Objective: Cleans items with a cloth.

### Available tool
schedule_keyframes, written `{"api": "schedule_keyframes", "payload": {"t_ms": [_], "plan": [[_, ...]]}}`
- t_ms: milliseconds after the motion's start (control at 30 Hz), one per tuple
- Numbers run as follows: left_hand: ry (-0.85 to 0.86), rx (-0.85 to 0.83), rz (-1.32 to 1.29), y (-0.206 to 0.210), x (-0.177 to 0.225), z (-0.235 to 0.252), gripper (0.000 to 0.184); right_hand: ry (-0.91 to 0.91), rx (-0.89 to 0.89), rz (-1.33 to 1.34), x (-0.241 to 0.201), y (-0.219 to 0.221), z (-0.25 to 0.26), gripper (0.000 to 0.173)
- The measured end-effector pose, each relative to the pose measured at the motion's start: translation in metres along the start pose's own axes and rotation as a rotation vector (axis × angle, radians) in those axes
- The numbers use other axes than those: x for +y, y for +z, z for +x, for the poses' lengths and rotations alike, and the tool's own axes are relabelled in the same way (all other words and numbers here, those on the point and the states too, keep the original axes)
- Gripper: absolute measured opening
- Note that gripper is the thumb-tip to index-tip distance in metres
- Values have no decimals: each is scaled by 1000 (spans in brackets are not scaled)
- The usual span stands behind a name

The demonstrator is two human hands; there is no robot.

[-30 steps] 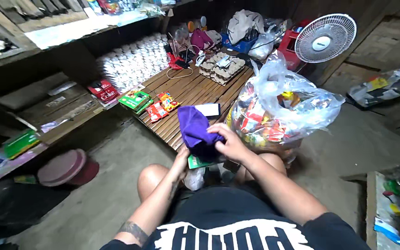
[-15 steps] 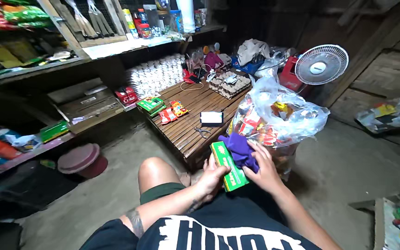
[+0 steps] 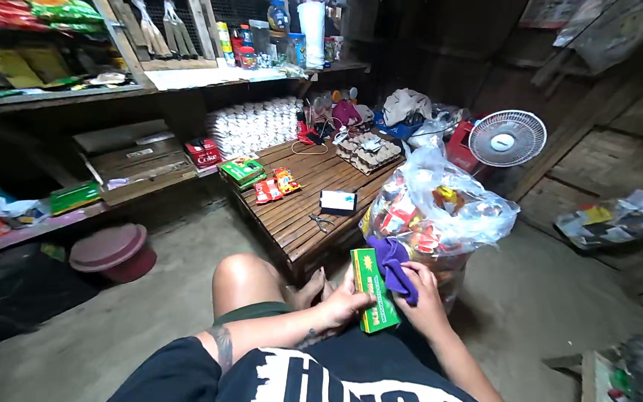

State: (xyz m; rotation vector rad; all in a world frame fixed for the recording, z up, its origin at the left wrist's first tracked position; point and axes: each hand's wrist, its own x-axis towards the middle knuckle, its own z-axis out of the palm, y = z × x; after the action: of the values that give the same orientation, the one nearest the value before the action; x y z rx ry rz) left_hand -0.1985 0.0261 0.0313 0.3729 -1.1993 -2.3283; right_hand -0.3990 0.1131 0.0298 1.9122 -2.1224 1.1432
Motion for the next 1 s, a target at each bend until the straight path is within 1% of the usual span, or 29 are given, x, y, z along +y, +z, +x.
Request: {"api": "schedule_keyframes", "payload": {"t_ms": [33, 100, 133, 167, 200, 233, 267, 300, 333, 367, 400, 433, 500, 533, 633, 667, 733, 767, 833, 933, 1000], "plan": [[13, 16, 0, -1, -1, 0, 96, -22, -29, 28, -7, 1, -3, 51], [52, 13, 93, -2, -4, -2, 93, -154, -54, 123, -20, 6, -7, 65], [79, 3, 162, -2, -4, -4, 80, -229, -77, 178, -24, 9, -7, 69], [102, 15, 219, 0, -4, -7, 55, -296, -103, 205, -26, 12, -5, 69], [106, 1, 293, 0, -2, -9, 37, -349, -121, 215, -25, 13, -2, 65], [97, -15, 330, 0, 0, -9, 29, -382, -111, 229, -22, 13, 2, 57], [84, -3, 323, 1, 0, -8, 29, -393, -52, 234, -17, 15, 5, 47], [77, -3, 301, 1, 0, -7, 41, -392, 13, 229, -10, 17, 7, 41], [63, -29, 288, 0, 1, -6, 63, -376, 54, 231, -2, 21, 7, 39], [50, -51, 264, -1, 1, -6, 81, -343, 89, 239, 5, 25, 4, 40], [51, -63, 231, -3, 1, -6, 94, -303, 123, 242, 9, 29, 0, 42], [64, -69, 211, -6, 0, -6, 98, -265, 141, 237, 9, 32, -5, 46], [91, -75, 222, -9, -1, -10, 98, -239, 158, 208, 2, 36, -14, 51], [94, -77, 245, -10, -1, -13, 97, -254, 164, 185, -5, 36, -16, 51], [117, -95, 286, -13, -2, -16, 92, -377, 134, 119, -15, 31, -11, 46], [119, -100, 287, -12, -1, -16, 88, -410, 121, 108, -14, 28, -5, 47], [109, -117, 279, -11, 1, -16, 85, -440, 131, 99, -9, 21, 9, 46], [111, -130, 267, -11, 1, -17, 87, -434, 158, 109, -5, 18, 14, 44], [121, -138, 252, -9, 2, -22, 88, -356, 199, 194, 4, 16, 19, 44], [143, -136, 247, -12, 5, -28, 90, -189, 234, 363, 8, 20, 12, 52], [150, -139, 240, -18, 5, -30, 90, -191, 226, 287, 4, 24, 1, 53]]}}
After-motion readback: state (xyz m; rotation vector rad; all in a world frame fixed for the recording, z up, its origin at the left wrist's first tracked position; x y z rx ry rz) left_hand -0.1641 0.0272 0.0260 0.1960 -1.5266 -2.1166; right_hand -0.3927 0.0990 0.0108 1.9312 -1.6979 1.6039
